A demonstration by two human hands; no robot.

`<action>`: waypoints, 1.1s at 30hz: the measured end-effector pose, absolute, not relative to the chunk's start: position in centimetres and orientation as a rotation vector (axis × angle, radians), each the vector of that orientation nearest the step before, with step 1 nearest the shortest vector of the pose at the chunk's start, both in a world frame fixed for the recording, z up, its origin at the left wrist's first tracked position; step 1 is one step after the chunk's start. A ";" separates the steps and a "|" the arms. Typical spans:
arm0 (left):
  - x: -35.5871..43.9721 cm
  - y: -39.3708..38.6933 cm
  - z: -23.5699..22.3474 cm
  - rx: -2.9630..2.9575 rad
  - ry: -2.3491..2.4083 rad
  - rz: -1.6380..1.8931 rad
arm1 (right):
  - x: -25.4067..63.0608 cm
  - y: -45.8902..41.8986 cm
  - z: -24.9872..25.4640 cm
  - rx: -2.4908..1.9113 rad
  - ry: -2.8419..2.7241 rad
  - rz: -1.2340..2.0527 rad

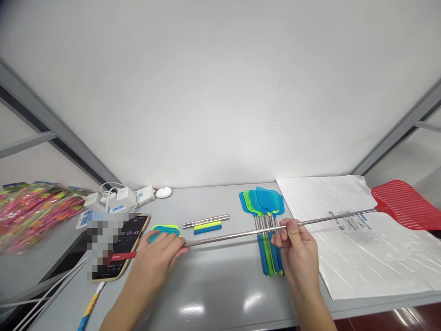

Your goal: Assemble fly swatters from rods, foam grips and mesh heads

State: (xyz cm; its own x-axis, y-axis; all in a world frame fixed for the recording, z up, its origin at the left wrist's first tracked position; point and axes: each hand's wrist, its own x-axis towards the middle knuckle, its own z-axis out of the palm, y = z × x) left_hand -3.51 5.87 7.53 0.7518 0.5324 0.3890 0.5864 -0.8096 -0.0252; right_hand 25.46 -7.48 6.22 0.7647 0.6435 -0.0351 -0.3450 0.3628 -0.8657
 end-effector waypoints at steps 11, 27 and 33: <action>0.1 2.1 6.3 -2.589 -1.106 -1.221 | 20.0 -5.8 4.8 -1.124 -0.624 0.951; 2.8 0.7 4.0 -2.269 -2.042 -3.333 | 17.8 -6.0 4.9 -1.086 -0.473 1.002; 0.3 1.7 5.2 -1.962 -2.049 -3.438 | 20.6 -7.0 6.4 -1.106 -0.368 0.883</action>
State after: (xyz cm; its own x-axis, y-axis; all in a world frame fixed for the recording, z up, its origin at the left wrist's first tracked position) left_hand 0.31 1.65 5.23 -0.0095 0.9998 -0.0198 -0.4931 0.0125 0.8699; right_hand 20.56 -7.00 6.40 0.6182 0.7702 -0.1570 -0.4308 0.1649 -0.8873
